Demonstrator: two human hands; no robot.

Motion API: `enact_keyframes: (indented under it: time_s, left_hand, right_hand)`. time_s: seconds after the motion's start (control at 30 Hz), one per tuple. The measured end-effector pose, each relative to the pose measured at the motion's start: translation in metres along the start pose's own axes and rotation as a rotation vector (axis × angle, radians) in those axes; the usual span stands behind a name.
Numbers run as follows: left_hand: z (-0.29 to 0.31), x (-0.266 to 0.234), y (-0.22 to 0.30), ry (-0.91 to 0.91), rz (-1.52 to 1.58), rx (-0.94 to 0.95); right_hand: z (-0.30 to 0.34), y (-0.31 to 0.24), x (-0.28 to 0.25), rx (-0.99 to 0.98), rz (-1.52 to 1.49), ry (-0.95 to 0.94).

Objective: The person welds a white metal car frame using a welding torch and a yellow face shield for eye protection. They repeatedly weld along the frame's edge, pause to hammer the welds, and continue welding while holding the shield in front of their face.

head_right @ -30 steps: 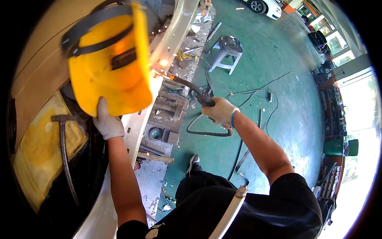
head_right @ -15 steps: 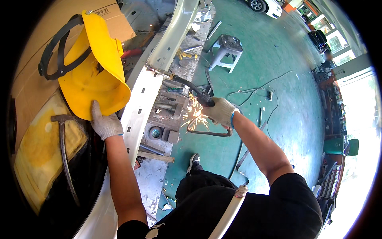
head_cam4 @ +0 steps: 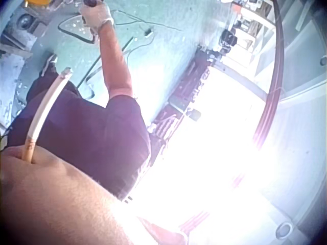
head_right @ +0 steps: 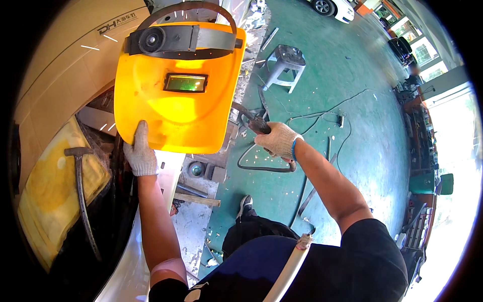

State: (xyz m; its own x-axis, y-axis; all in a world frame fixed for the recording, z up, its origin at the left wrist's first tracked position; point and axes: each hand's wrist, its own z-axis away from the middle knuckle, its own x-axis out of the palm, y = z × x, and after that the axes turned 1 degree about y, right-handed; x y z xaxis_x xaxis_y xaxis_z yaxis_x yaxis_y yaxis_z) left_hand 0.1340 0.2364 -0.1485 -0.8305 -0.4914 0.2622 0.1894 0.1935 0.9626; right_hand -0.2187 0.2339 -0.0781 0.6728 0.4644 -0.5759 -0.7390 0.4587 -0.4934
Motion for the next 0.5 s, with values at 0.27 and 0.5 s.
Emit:
enact_keyframes:
  time_s: [0.27, 0.5]
  left_hand:
    - [-0.010, 0.002, 0.007, 0.253, 0.479, -0.087]
    - [-0.013, -0.002, 0.001, 0.281, 0.539, -0.070]
  right_hand:
    - [-0.003, 0.006, 0.010, -0.019, -0.089, 0.014]
    - [-0.004, 0.008, 0.010, 0.025, -0.010, 0.043]
